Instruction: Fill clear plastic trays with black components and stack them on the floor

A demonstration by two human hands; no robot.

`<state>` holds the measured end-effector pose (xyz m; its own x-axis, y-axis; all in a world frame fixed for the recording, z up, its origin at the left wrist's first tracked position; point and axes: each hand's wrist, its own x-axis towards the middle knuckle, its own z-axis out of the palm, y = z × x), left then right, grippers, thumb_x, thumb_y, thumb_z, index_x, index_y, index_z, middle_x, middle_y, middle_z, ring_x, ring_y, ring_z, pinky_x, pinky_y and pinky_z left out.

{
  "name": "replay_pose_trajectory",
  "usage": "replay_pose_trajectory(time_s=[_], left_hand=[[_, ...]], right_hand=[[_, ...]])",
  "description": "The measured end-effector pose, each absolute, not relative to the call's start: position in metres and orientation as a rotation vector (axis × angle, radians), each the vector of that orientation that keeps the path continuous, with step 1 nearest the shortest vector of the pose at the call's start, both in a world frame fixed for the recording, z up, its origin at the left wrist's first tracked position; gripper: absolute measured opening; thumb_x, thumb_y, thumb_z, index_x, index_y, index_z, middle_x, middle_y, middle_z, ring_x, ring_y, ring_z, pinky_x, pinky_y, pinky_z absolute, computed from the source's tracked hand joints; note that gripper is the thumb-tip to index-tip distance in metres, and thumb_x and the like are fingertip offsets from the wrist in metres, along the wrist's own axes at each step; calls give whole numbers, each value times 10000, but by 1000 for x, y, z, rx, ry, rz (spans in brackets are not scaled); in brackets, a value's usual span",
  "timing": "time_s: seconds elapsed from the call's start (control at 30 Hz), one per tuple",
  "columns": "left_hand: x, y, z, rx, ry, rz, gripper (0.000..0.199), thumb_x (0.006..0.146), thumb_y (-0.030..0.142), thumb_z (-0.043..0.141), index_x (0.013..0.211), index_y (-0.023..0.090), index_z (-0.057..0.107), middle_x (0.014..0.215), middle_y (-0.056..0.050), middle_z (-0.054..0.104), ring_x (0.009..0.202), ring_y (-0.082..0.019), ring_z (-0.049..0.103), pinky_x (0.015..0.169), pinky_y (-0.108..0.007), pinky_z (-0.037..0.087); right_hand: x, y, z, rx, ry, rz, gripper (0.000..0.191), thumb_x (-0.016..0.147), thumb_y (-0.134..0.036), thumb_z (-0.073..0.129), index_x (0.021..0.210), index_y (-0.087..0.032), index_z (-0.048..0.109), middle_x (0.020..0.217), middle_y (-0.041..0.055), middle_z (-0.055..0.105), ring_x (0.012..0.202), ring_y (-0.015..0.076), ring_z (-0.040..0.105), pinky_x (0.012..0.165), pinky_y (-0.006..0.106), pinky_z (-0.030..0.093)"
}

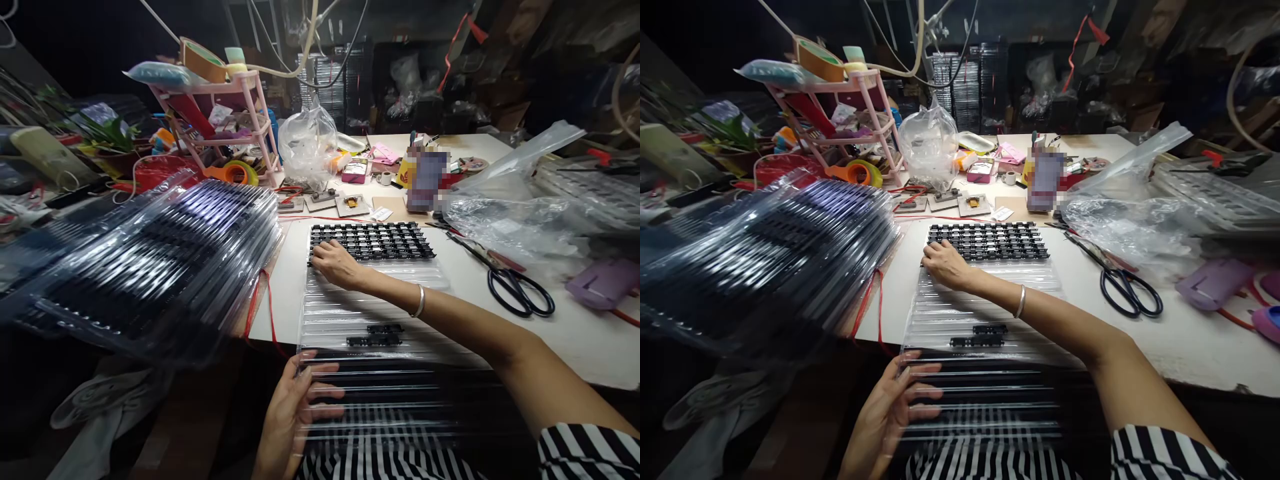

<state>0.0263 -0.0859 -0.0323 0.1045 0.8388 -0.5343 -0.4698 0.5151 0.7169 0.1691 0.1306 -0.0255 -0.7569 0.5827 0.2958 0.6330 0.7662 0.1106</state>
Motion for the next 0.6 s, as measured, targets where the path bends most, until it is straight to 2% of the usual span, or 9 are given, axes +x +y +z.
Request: replay_pose_trajectory(time_s=[0.07, 0.17, 0.27, 0.33, 0.43, 0.6], left_hand=[[25, -86, -33, 410, 1074, 1003, 348, 859, 366, 544, 1135, 187, 431, 1045, -135, 649, 748, -212, 651, 630, -361, 552], [24, -85, -35, 412, 1066, 999, 356, 858, 365, 545, 1141, 185, 426, 1050, -141, 646, 753, -216, 652, 630, -366, 553], [24, -84, -36, 423, 1057, 998, 348, 862, 364, 537, 1137, 182, 425, 1049, -145, 646, 745, -217, 651, 619, -366, 551], [24, -83, -36, 420, 1053, 1001, 346, 862, 368, 538, 1134, 183, 430, 1047, -143, 646, 742, -216, 651, 614, -360, 549], [24, -83, -35, 400, 1056, 1004, 363, 844, 379, 564, 1128, 186, 448, 1038, -139, 649, 736, -216, 652, 612, -355, 548], [24, -84, -35, 396, 1052, 1009, 356, 834, 378, 577, 1111, 183, 468, 1028, -135, 648, 736, -217, 652, 608, -353, 547]], right_hand=[[172, 132, -26, -968, -2712, -305, 205, 886, -85, 427, 832, -115, 623, 910, 122, 596, 818, 225, 451, 700, 341, 258], [176, 132, -26, -995, -2688, -306, 217, 896, -78, 401, 951, -107, 609, 925, 121, 589, 797, 218, 447, 690, 335, 249], [176, 130, -24, -964, -2690, -296, 209, 929, -161, 409, 1034, -124, 585, 957, 112, 578, 804, 212, 443, 691, 328, 246], [177, 129, -22, -924, -2698, -285, 194, 932, -188, 421, 1002, -144, 596, 967, 102, 574, 818, 209, 437, 706, 327, 249], [180, 129, -19, -970, -2657, -269, 203, 904, -120, 421, 953, -137, 617, 955, 112, 565, 820, 213, 425, 715, 330, 255], [188, 126, -21, -915, -2710, -187, 356, 880, -68, 414, 1171, -190, 580, 1042, 116, 542, 900, 223, 424, 738, 331, 276]])
